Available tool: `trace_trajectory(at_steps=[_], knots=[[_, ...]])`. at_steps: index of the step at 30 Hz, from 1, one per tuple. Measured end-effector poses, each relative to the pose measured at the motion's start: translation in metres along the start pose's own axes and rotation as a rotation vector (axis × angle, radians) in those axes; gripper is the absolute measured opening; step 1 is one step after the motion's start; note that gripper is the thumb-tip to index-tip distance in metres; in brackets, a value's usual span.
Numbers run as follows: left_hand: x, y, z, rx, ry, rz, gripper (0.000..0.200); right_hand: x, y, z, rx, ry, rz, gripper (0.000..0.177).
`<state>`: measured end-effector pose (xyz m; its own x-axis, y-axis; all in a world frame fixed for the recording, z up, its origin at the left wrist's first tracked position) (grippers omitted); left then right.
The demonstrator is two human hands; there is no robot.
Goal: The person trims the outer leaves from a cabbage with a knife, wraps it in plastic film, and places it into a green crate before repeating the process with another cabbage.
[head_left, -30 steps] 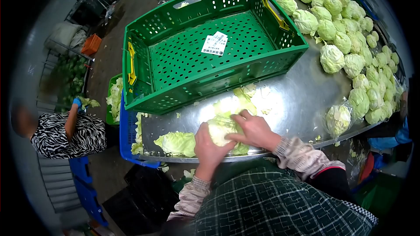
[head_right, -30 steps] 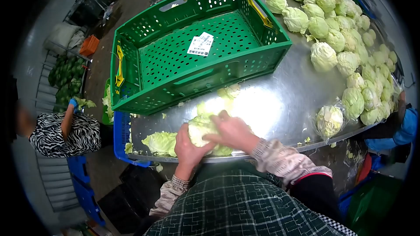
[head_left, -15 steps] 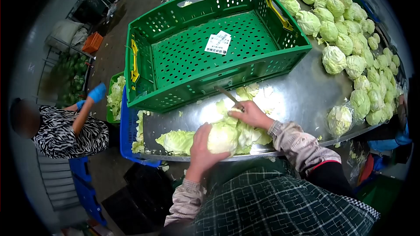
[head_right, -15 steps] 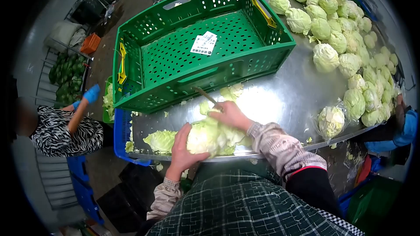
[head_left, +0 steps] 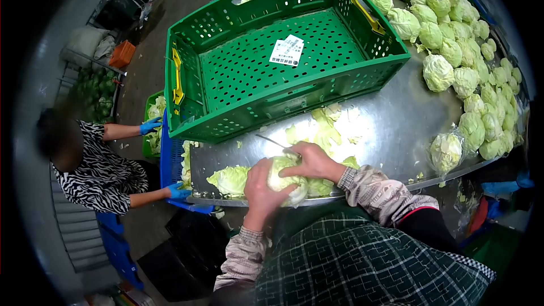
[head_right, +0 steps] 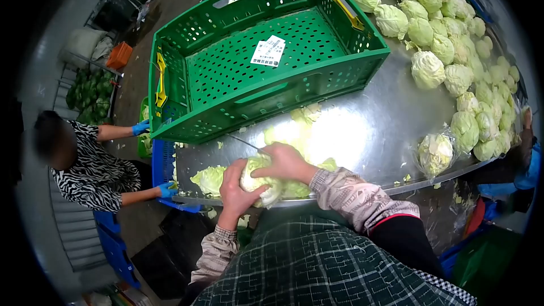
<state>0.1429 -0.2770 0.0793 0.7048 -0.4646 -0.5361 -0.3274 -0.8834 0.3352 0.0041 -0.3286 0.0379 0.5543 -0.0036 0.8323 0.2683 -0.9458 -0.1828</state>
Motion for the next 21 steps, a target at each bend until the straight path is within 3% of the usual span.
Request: trace_trajectory(at_steps=[4, 7, 10, 13, 15, 17, 18, 21], knots=[[0.011, -0.003, -0.001, -0.024, -0.107, -0.013, 0.075, -0.024, 0.002, 0.007, 0.121, 0.397, 0.100, 0.029], [0.020, 0.003, 0.002, 0.002, -0.158, 0.005, 0.074, -0.036, 0.009, 0.006, 0.137, 0.359, 0.147, 0.020], [0.006, 0.012, 0.003, 0.093, -0.012, -0.015, 0.072, -0.025, 0.003, -0.003, 0.016, 0.292, 0.101, 0.017], [0.001, 0.013, 0.001, 0.107, 0.057, -0.161, 0.070, -0.018, -0.003, -0.009, -0.123, 0.033, -0.008, 0.013], [0.036, -0.004, 0.006, 0.038, -0.107, -0.301, 0.069, -0.046, 0.002, -0.012, -0.193, -0.058, -0.014, 0.008], [0.059, -0.017, 0.010, -0.041, -0.259, -0.333, 0.069, -0.066, -0.001, -0.037, -0.278, -0.159, 0.032, 0.009], [0.063, -0.019, 0.010, -0.079, -0.328, -0.298, 0.068, -0.067, -0.003, -0.044, -0.274, -0.222, 0.044, 0.023], [0.030, -0.004, 0.009, -0.071, -0.349, -0.129, 0.068, 0.002, -0.013, -0.030, -0.355, -0.115, -0.145, 0.039]])
Point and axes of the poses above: each hand's wrist, its own y-axis towards the middle knuckle, its own z-axis out of the palm, x = y × z, the point moved 9 cm from there along y, towards the middle knuckle, and after that the axes turned 12 degrees about z, right-handed, at the moved point
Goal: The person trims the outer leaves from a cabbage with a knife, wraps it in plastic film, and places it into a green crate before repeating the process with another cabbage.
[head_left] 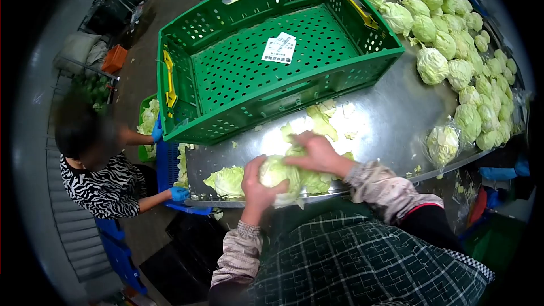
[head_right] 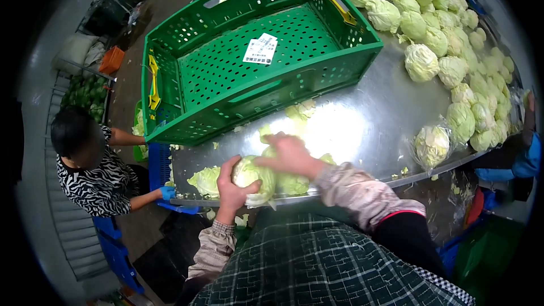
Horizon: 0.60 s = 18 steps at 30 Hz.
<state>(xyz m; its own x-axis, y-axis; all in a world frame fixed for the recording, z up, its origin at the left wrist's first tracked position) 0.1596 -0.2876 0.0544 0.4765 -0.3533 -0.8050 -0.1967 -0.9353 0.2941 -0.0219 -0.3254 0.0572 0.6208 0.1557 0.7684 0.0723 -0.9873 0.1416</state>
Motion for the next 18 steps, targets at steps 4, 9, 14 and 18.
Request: trace_trajectory(at_steps=[4, 9, 14, 18], knots=[[-0.011, 0.005, 0.006, 0.080, 0.080, 0.121, 0.077, -0.012, 0.005, 0.034, 0.287, 0.211, 0.157, 0.035], [0.065, -0.019, 0.001, 0.137, -0.299, -0.267, 0.080, -0.084, -0.003, 0.023, 0.161, 0.031, 0.344, 0.018], [0.085, -0.034, 0.009, -0.245, -0.968, -0.722, 0.047, -0.079, -0.032, 0.001, 0.027, 0.054, 0.316, 0.014], [0.100, -0.050, 0.022, -0.587, -1.231, -0.784, 0.040, -0.087, -0.044, -0.031, -0.101, -0.051, 0.265, 0.019]])
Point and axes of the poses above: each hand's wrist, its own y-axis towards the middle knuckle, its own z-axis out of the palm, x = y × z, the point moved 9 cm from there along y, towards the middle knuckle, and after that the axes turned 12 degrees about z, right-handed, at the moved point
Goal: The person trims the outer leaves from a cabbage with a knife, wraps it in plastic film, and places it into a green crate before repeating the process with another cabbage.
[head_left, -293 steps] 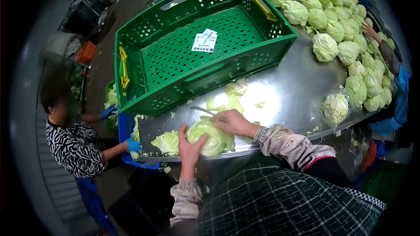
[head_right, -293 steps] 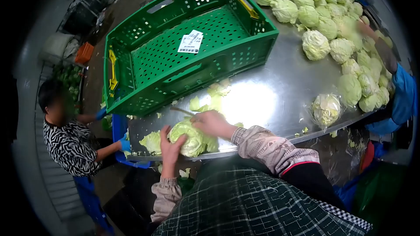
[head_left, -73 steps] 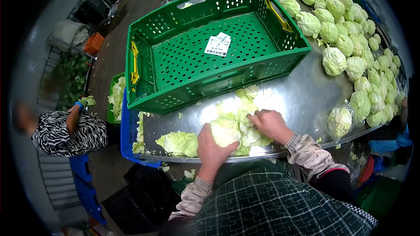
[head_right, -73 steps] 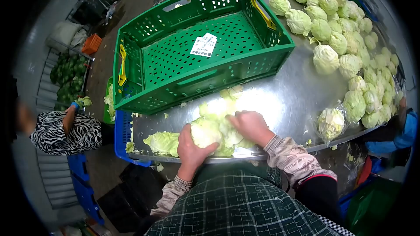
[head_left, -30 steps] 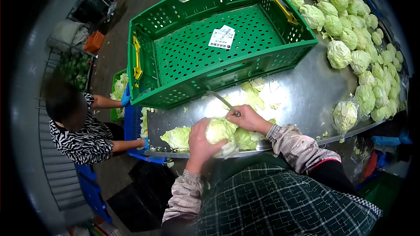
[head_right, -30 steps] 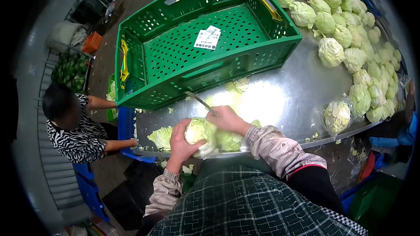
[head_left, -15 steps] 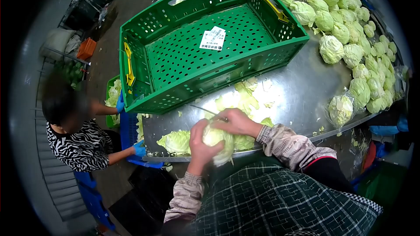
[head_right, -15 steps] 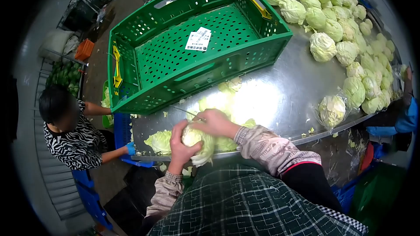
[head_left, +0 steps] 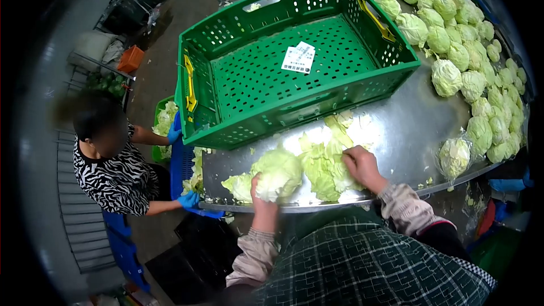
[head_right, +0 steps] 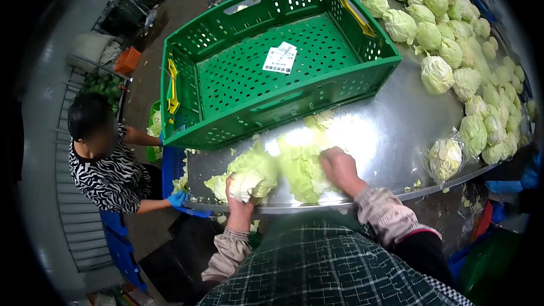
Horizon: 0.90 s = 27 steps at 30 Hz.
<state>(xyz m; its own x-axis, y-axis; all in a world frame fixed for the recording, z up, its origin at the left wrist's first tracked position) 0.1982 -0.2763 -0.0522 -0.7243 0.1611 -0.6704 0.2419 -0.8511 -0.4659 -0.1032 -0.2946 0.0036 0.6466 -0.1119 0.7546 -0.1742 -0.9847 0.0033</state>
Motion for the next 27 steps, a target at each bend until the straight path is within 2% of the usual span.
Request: trace_trajectory(at_steps=[1, 2, 4, 5, 6, 8, 10, 12, 14, 17, 18, 20, 21, 22, 24, 25, 26, 27], knots=[[-0.001, 0.000, 0.005, 0.018, 0.020, 0.047, 0.039, 0.038, -0.005, -0.008, 0.121, -0.047, 0.034, 0.039], [0.002, -0.003, 0.009, 0.035, 0.041, 0.088, 0.038, 0.081, -0.014, -0.007, 0.169, -0.021, -0.128, 0.060], [-0.007, -0.015, 0.030, 0.024, 0.179, 0.256, 0.035, 0.138, -0.030, 0.020, 0.339, -0.084, -0.247, 0.073], [0.000, -0.011, 0.020, -0.006, 0.107, 0.201, 0.033, 0.166, -0.034, 0.014, 0.305, -0.091, -0.411, 0.074], [-0.006, -0.022, 0.029, -0.028, 0.068, 0.190, 0.034, 0.168, -0.031, 0.006, 0.256, 0.033, -0.427, 0.070], [-0.020, -0.032, 0.043, 0.031, 0.087, 0.304, 0.036, 0.166, -0.023, -0.009, 0.174, 0.275, -0.466, 0.063], [-0.030, -0.039, 0.053, 0.120, 0.160, 0.314, 0.050, 0.160, -0.010, -0.036, 0.040, 0.432, -0.501, 0.035], [-0.034, -0.044, 0.054, 0.150, 0.024, 0.279, 0.059, 0.123, 0.013, -0.043, 0.090, 0.566, -0.106, 0.019], [-0.045, -0.049, 0.061, 0.182, -0.039, 0.316, 0.063, 0.097, 0.021, -0.047, 0.138, 0.737, 0.219, 0.014], [-0.059, -0.053, 0.071, 0.192, -0.159, 0.313, 0.066, 0.054, 0.025, -0.060, 0.067, 0.692, 0.374, 0.015], [-0.062, -0.055, 0.072, 0.184, -0.203, 0.302, 0.067, 0.036, 0.028, -0.064, 0.006, 0.634, 0.326, 0.020], [-0.070, -0.062, 0.075, 0.188, -0.288, 0.292, 0.069, 0.019, 0.026, -0.067, -0.015, 0.129, 0.254, 0.031], [-0.071, -0.061, 0.081, 0.202, -0.335, 0.286, 0.070, 0.045, 0.020, -0.067, -0.028, 0.223, 0.115, 0.039], [-0.075, -0.061, 0.085, 0.242, -0.238, 0.338, 0.072, 0.081, 0.011, -0.067, -0.046, 0.314, -0.017, 0.047], [-0.080, -0.067, 0.089, 0.333, -0.031, 0.417, 0.076, 0.166, 0.002, -0.067, 0.047, 0.276, -0.324, 0.056], [-0.078, -0.068, 0.092, 0.366, 0.053, 0.401, 0.085, 0.190, 0.004, -0.059, 0.119, 0.309, -0.315, 0.055], [-0.076, -0.070, 0.093, 0.367, 0.051, 0.398, 0.085, 0.206, 0.007, -0.053, 0.194, 0.342, -0.308, 0.054], [-0.075, -0.072, 0.093, 0.369, 0.047, 0.399, 0.085, 0.213, 0.011, -0.054, 0.150, 0.343, -0.420, 0.043]])
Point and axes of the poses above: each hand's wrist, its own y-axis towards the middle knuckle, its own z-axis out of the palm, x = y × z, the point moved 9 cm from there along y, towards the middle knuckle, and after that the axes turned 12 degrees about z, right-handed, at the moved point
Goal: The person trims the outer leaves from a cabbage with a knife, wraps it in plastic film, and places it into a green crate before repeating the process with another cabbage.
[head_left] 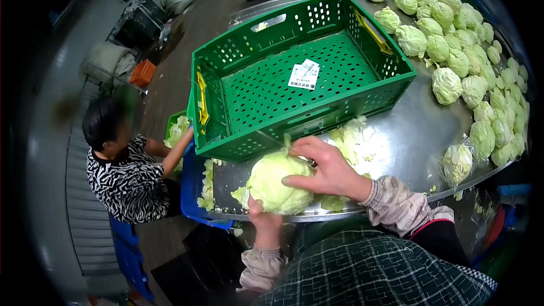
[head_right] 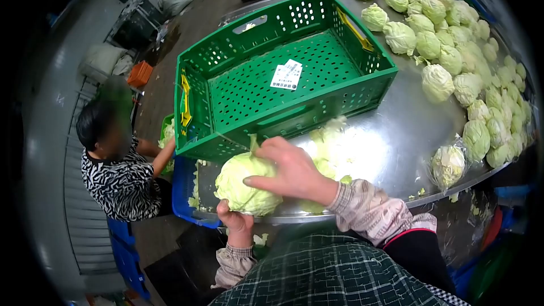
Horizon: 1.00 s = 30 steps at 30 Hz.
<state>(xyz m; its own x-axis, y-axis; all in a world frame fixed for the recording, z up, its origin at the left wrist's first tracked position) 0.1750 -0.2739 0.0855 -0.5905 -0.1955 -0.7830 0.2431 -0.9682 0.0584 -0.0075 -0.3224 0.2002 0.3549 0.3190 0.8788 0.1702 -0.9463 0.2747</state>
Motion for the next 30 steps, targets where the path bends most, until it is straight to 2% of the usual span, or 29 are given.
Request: trace_trajectory(at_steps=[3, 5, 6, 9, 10, 11, 13, 16, 19, 20, 26, 29, 30], knots=[[-0.005, 0.002, 0.006, -0.051, -0.061, 0.021, 0.080, -0.061, -0.004, -0.017, 0.000, 0.275, 0.409, 0.030], [-0.005, -0.002, -0.004, -0.164, -0.144, 0.011, 0.077, -0.092, -0.022, -0.031, 0.018, 0.147, 0.567, 0.027], [-0.004, -0.002, -0.005, -0.216, -0.209, -0.003, 0.072, -0.125, -0.039, -0.024, 0.178, -0.042, 0.677, 0.029], [-0.001, 0.001, -0.012, -0.272, -0.304, 0.016, 0.065, -0.096, -0.045, -0.014, 0.127, 0.014, 0.491, 0.043], [-0.004, 0.001, -0.001, -0.243, -0.308, 0.023, 0.064, -0.086, -0.038, -0.005, 0.147, 0.048, 0.450, 0.066], [-0.006, -0.001, 0.005, -0.245, -0.236, 0.042, 0.064, -0.066, -0.029, 0.005, 0.137, 0.102, 0.288, 0.075], [-0.010, -0.004, 0.017, -0.240, -0.091, 0.090, 0.065, -0.029, -0.018, 0.018, 0.195, 0.125, 0.254, 0.072], [-0.019, -0.005, 0.033, -0.256, 0.030, 0.162, 0.068, -0.025, -0.018, 0.024, 0.059, 0.060, 0.170, 0.065], [-0.024, -0.006, 0.023, -0.249, 0.036, 0.236, 0.068, -0.037, -0.025, 0.029, 0.173, 0.143, 0.326, 0.055], [-0.023, -0.006, 0.015, -0.250, 0.047, 0.273, 0.067, -0.036, -0.026, 0.029, 0.108, 0.194, 0.255, 0.045], [-0.046, -0.012, 0.027, -0.181, 0.254, 0.429, 0.067, -0.029, -0.027, 0.023, 0.084, 0.155, 0.279, 0.029], [-0.050, -0.013, 0.021, -0.198, 0.284, 0.431, 0.068, -0.056, -0.032, 0.019, 0.000, 0.154, 0.323, 0.023], [-0.046, -0.012, 0.018, -0.235, 0.161, 0.349, 0.070, -0.065, -0.034, 0.015, -0.001, 0.131, 0.382, 0.019]])
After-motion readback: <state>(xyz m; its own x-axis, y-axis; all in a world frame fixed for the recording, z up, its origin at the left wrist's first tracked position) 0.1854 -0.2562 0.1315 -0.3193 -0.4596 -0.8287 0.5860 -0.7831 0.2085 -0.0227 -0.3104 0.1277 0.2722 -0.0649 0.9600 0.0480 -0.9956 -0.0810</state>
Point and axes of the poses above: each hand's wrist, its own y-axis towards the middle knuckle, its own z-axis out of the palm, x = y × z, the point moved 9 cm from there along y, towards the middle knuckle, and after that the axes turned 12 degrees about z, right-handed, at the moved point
